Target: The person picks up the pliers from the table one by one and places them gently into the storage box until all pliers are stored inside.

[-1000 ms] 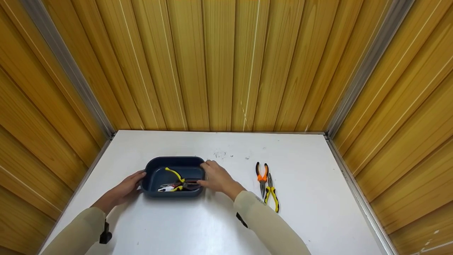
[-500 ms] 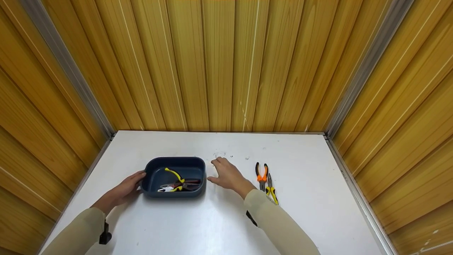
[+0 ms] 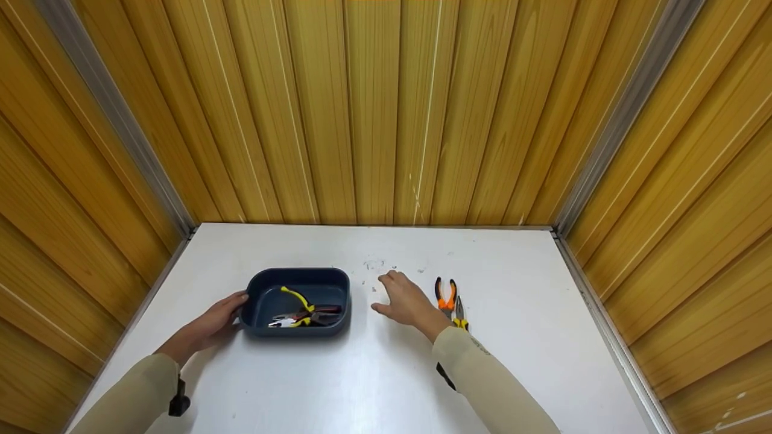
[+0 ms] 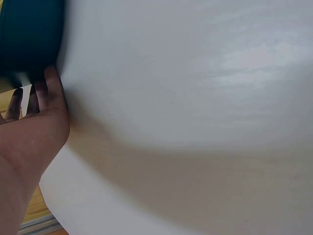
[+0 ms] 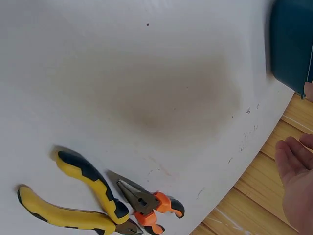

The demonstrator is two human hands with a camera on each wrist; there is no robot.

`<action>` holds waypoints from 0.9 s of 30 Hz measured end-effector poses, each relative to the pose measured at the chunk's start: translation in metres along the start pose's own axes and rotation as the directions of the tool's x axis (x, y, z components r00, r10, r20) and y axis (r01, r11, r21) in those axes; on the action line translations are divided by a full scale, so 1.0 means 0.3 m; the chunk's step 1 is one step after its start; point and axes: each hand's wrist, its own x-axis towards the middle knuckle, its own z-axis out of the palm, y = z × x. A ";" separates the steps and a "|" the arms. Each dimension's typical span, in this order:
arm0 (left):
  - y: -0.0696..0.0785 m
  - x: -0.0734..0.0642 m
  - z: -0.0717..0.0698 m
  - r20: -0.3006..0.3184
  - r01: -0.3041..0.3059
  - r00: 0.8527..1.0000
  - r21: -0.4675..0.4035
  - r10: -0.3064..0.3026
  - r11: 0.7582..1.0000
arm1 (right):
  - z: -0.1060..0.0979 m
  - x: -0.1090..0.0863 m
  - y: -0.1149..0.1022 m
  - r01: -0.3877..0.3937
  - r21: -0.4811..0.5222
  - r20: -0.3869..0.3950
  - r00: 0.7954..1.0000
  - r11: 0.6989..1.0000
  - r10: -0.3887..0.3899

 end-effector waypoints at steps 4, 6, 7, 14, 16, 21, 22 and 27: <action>0.002 -0.007 -0.002 0.002 0.001 1.000 0.012 -0.001 1.000 | -0.009 -0.022 0.026 -0.023 0.000 -0.005 1.000 1.000 0.023; 0.000 -0.008 -0.003 0.004 -0.001 1.000 0.020 0.001 1.000 | -0.013 -0.033 0.040 -0.035 -0.003 -0.007 0.999 0.999 0.035; -0.001 -0.008 -0.003 0.004 -0.003 1.000 0.024 0.003 1.000 | -0.016 -0.038 0.046 -0.037 -0.003 -0.008 0.999 0.999 0.037; -0.005 0.001 -0.004 0.000 -0.025 1.000 0.026 0.025 0.999 | -0.030 -0.068 0.079 -0.056 0.002 -0.026 0.998 0.998 0.056; -0.006 0.002 -0.002 -0.001 -0.024 1.000 0.018 0.024 1.000 | -0.032 -0.077 0.084 -0.062 0.005 -0.021 0.998 0.998 0.062; -0.008 -0.002 -0.002 0.011 -0.023 1.000 0.004 0.023 1.000 | -0.037 -0.098 0.099 -0.085 0.003 -0.016 0.996 0.996 0.085; -0.009 -0.002 -0.002 0.012 -0.024 1.000 0.003 0.023 1.000 | -0.038 -0.101 0.104 -0.089 0.003 -0.019 0.996 0.996 0.089; -0.007 0.000 -0.003 0.001 -0.020 1.000 0.013 0.020 1.000 | -0.041 -0.104 0.124 -0.096 0.004 -0.033 0.995 0.995 0.096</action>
